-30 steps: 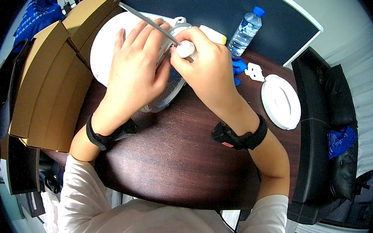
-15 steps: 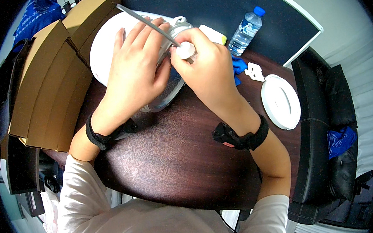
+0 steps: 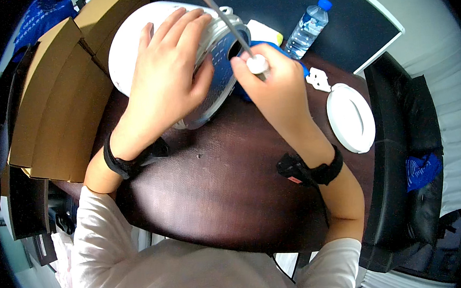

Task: The person uses a screwdriver to remove screws from the base of a white cylindrical appliance. They rotate the appliance to access different screw locations and place removed screws on the table.

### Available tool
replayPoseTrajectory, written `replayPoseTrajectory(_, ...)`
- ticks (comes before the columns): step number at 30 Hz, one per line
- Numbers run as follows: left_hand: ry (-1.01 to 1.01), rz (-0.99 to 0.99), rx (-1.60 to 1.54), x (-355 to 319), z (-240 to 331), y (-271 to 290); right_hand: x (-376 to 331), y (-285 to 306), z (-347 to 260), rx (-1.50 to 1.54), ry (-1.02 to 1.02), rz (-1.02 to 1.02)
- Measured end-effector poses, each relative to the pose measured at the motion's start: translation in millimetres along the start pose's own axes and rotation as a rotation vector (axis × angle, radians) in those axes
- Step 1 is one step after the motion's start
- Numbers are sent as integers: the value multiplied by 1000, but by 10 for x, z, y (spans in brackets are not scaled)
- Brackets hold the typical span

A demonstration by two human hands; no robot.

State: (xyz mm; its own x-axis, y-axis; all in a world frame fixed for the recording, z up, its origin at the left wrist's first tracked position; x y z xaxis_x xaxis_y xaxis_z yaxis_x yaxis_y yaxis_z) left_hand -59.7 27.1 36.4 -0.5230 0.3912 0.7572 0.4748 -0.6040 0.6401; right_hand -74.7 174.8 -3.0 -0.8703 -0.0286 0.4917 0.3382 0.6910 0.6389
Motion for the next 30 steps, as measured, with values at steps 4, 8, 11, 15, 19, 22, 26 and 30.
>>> replayPoseTrajectory(4, -26, 27, -6, -14, 0, 9, -427, -128, 384, -48, -248, -294)
replayPoseTrajectory(8, -29, -2, -64, -15, -12, 51, -1003, -335, 416, -153, -175, -602)
replayPoseTrajectory(11, -35, 0, -68, -26, 1, 22, -1259, -475, 185, -123, 47, -673)
replayPoseTrajectory(15, -47, 13, -108, -29, 0, 21, -1462, -698, -91, -154, 405, -722)
replayPoseTrajectory(19, -81, 33, -24, -37, 14, 37, -1443, -981, -377, -207, 513, -811)
replayPoseTrajectory(22, -82, 40, -26, -20, 26, 33, -1494, -1147, -364, -299, 611, -808)
replayPoseTrajectory(26, -72, 53, -53, -35, 16, 37, -1505, -1258, -368, -335, 651, -792)
replayPoseTrajectory(30, -65, 88, -137, -55, -35, 32, -1472, -1300, -460, -350, 656, -813)
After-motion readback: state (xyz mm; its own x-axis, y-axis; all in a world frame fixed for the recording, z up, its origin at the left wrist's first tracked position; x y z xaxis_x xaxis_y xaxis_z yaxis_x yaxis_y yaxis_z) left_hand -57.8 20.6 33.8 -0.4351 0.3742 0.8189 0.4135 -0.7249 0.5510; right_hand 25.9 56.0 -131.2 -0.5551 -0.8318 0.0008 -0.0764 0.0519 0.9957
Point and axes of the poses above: each hand's wrist, its own x-axis towards the middle knuckle, its own y-axis out of the back of the hand, z = x × y, the point moved 8 cm from there along x, towards the middle knuckle, and after that the axes turned 12 degrees about -x, right-handed, at the moved point
